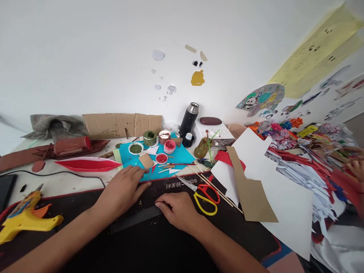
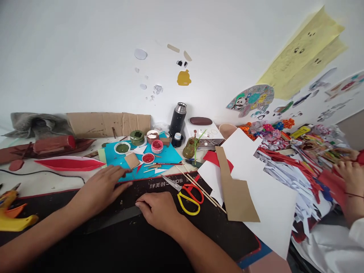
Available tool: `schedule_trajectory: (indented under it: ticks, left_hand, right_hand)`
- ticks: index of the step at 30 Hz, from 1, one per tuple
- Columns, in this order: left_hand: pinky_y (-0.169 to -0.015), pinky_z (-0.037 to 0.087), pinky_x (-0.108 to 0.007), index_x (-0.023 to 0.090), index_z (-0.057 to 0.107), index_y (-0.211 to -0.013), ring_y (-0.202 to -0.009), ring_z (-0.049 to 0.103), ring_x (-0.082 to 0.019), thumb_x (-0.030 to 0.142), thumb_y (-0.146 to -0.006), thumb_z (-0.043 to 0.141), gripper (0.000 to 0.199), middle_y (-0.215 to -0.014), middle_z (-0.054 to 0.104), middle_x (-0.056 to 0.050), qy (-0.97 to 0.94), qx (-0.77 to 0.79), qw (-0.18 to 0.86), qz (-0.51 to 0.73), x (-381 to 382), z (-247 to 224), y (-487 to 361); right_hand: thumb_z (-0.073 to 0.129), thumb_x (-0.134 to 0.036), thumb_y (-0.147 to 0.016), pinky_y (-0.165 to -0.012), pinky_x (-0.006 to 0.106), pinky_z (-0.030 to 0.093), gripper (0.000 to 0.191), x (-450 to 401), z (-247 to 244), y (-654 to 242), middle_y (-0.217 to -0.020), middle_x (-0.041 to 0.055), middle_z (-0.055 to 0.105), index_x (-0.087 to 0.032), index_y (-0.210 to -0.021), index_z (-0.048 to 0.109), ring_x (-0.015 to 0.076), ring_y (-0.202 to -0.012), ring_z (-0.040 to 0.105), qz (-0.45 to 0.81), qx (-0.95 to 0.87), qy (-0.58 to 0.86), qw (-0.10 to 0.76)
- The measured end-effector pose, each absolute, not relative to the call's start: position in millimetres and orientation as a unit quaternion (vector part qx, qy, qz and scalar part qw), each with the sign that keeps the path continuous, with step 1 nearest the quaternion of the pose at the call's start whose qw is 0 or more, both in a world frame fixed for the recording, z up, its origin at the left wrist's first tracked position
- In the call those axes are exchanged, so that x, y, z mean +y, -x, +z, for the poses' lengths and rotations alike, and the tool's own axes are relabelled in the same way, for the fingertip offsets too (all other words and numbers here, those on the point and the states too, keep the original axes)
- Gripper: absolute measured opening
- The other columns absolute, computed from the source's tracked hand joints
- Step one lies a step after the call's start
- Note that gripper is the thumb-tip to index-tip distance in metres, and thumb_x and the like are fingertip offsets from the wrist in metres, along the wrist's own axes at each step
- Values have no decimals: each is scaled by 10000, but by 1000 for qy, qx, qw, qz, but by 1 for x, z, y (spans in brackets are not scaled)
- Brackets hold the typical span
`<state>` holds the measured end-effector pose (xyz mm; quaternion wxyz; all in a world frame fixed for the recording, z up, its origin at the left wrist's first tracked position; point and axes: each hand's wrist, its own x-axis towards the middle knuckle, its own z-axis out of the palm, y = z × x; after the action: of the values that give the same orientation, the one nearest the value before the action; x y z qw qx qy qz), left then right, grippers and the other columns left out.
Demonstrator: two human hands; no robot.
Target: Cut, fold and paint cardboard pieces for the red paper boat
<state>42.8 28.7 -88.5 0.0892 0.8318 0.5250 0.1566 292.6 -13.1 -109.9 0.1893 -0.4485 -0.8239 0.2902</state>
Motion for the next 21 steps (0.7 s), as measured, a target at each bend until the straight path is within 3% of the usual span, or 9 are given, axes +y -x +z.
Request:
schedule_trajectory:
  ticks: [3,8,16,21]
  left_hand:
    - [-1118,524,-535,163,748,-1325,-1262,681,-407,386,-1037,644,379,-1358,766,-203,-836,538,24,106,71,-82,-60]
    - [-1062,541,-571,89,745,-1313,-1233,671,-460,479,-995,717,504,-1291,744,-263,-836,544,9,65,111,-91,-85]
    - [-1025,549,-542,148,771,-1162,-1168,686,-432,512,-1005,679,407,-1168,751,-225,-839,540,15,56,128,-101,-90]
    - [-1113,524,-549,152,701,-1359,-1252,661,-413,495,-1002,646,498,-1290,730,-193,-838,529,10,138,122,-86,-93]
  right_hand:
    - [698,-291,-1099,-895,266,572,150,-14,-112,-293,-1127,-6,900,-264,-1134,842,202,-1013,859,304,-824,438,192]
    - [684,-303,-1114,-889,274,571,159,-14,-112,-294,-1146,-4,897,-256,-1150,832,211,-1030,856,317,-829,423,182]
    - [648,-392,-1142,-866,338,596,248,-14,-97,-291,-1145,32,880,-222,-1218,811,253,-1039,842,286,-864,405,92]
    - [633,-430,-1147,-834,364,620,281,-19,-88,-288,-1143,40,860,-215,-1247,783,265,-1020,832,264,-879,395,43]
